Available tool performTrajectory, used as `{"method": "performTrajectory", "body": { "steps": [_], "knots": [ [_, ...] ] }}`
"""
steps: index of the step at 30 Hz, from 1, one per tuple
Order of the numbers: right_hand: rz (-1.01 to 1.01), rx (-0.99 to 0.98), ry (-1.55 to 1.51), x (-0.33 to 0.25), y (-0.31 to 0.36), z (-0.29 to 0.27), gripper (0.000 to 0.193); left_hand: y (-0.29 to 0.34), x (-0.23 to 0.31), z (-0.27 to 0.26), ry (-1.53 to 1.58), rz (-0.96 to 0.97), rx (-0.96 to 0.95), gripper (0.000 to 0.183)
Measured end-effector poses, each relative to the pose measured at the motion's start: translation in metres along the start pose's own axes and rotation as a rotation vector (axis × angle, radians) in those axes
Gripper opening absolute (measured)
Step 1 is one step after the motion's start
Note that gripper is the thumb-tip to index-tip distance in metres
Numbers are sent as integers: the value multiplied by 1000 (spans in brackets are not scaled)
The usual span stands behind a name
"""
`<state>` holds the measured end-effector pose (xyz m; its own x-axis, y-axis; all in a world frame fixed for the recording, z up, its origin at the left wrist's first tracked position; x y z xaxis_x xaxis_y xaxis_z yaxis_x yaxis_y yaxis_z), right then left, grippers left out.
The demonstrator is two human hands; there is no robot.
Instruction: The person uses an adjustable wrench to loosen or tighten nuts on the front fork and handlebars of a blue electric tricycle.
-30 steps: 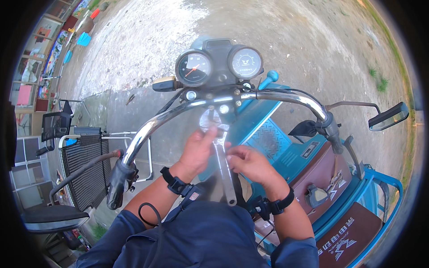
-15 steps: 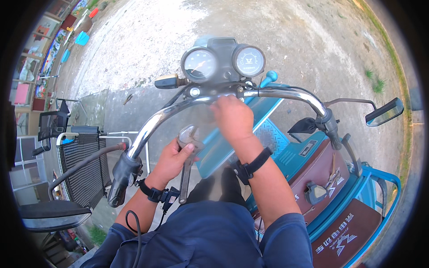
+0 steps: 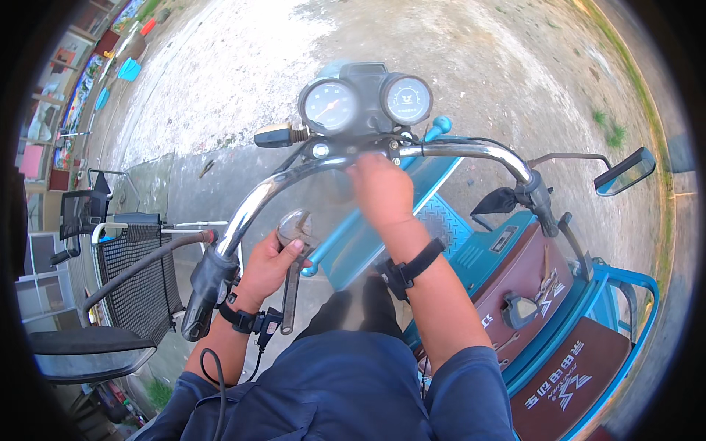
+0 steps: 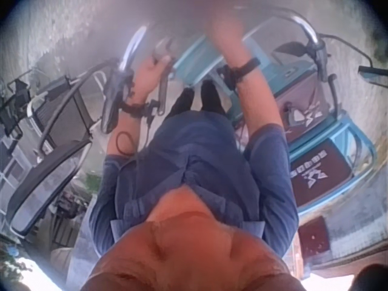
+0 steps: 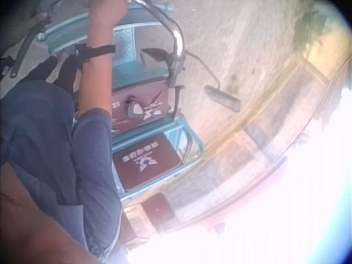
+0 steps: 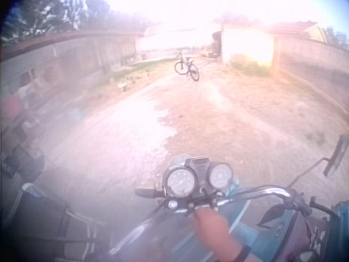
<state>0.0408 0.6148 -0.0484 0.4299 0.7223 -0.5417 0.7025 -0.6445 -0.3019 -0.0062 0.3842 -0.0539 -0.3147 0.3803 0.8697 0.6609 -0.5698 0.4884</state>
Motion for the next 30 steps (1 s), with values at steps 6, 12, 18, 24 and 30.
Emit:
{"method": "performTrajectory", "body": {
  "steps": [6,12,18,24,30],
  "knots": [
    [-126,113,-116,-21,-2,-19,21,-1,-9,-11,-56,18,-7,33],
    [38,-10,-41,-1,0,-4,22,-1,-11,-12,-35,5,-4,34],
    [15,76,-137,-17,-1,-18,21,0,-13,-18,-21,26,15,32],
    [26,-3,-65,-2,0,-1,23,-1,-14,-16,-42,3,6,32],
    [88,38,-103,-10,-1,-14,20,0,-12,-20,25,26,28,31]
  ]
}}
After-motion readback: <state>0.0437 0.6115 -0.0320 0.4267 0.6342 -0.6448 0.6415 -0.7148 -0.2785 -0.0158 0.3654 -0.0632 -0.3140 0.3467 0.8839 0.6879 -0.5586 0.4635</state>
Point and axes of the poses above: each hand's wrist, its own y-axis away from the middle knuckle, its own z-axis out of the palm, x = y × z, the point moved 7 cm from there along -y, towards the middle knuckle, and after that the axes turned 10 degrees about x, right-handed, at the moved point
